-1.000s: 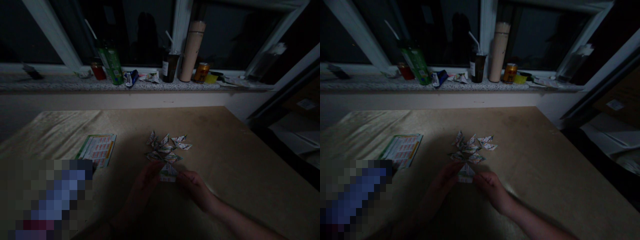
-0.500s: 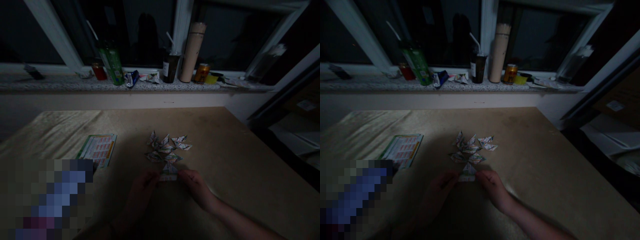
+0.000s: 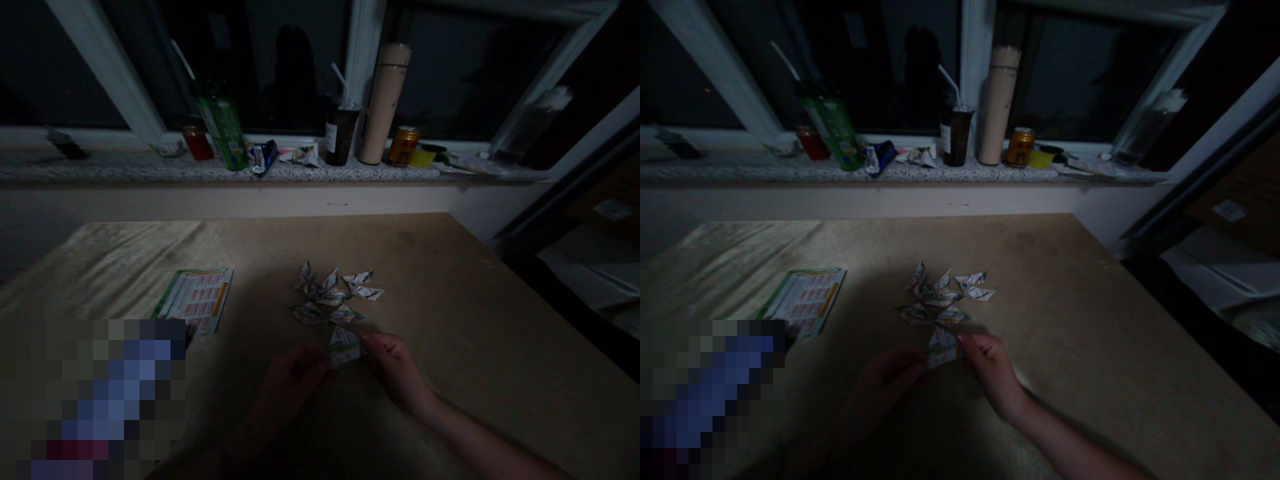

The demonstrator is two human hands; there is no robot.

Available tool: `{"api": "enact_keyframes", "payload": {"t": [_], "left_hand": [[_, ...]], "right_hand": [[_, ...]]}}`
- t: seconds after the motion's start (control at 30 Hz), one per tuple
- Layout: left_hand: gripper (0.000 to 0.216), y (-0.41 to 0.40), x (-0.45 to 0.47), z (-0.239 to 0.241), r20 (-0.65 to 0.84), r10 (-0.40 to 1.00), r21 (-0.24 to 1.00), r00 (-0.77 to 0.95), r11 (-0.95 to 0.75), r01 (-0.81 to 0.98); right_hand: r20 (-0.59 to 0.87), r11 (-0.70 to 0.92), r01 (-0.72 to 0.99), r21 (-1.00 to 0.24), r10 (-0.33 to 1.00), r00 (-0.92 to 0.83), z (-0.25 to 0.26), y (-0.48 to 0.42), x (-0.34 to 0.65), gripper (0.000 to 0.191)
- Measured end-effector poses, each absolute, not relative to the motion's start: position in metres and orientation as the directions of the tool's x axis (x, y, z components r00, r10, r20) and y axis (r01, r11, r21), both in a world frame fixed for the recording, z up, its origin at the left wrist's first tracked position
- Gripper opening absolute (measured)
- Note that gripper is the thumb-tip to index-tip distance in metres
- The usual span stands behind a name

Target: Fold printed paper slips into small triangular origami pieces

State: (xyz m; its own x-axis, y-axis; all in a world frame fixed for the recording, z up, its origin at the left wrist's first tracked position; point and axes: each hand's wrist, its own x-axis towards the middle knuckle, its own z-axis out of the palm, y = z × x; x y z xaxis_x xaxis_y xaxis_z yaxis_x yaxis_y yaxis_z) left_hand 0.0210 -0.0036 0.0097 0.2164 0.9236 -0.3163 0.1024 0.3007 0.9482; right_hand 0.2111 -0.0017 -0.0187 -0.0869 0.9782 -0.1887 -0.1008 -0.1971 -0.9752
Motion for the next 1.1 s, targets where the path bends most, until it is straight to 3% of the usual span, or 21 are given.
{"api": "enact_keyframes", "payload": {"t": [0.17, 0.37, 0.8, 0.9, 1.0, 1.1], "left_hand": [[0.037, -0.004, 0.020, 0.008, -0.377, 0.892, 0.926, 0.248, 0.369, 0.080], [0.023, -0.002, 0.020, 0.016, -0.381, 0.881, 0.923, 0.280, 0.345, 0.172], [0.029, -0.005, 0.018, 0.015, -0.276, 0.930, 0.933, 0.240, 0.199, 0.301], [0.025, -0.004, 0.018, 0.012, -0.222, 0.945, 0.959, 0.240, 0.166, 0.231], [0.036, -0.002, 0.019, 0.010, -0.198, 0.949, 0.976, 0.245, 0.170, 0.133], [0.031, -0.001, 0.021, 0.007, -0.201, 0.964, 0.974, 0.172, 0.179, 0.138]], "right_hand": [[-0.166, -0.170, -0.042, -0.985, 0.983, -0.084, -0.016, -0.003, 0.210, 0.049], [-0.162, -0.163, -0.007, -0.987, 0.985, -0.057, -0.015, -0.003, 0.210, 0.050], [-0.129, -0.127, 0.073, -0.989, 0.991, -0.027, -0.010, -0.002, 0.210, 0.051], [-0.133, -0.129, 0.086, -0.988, 0.991, -0.035, -0.008, -0.003, 0.209, 0.052], [-0.126, -0.121, 0.103, -0.987, 0.991, -0.044, -0.007, -0.004, 0.207, 0.052], [-0.074, -0.071, 0.151, -0.986, 0.997, -0.015, -0.007, -0.004, 0.207, 0.049]]}}
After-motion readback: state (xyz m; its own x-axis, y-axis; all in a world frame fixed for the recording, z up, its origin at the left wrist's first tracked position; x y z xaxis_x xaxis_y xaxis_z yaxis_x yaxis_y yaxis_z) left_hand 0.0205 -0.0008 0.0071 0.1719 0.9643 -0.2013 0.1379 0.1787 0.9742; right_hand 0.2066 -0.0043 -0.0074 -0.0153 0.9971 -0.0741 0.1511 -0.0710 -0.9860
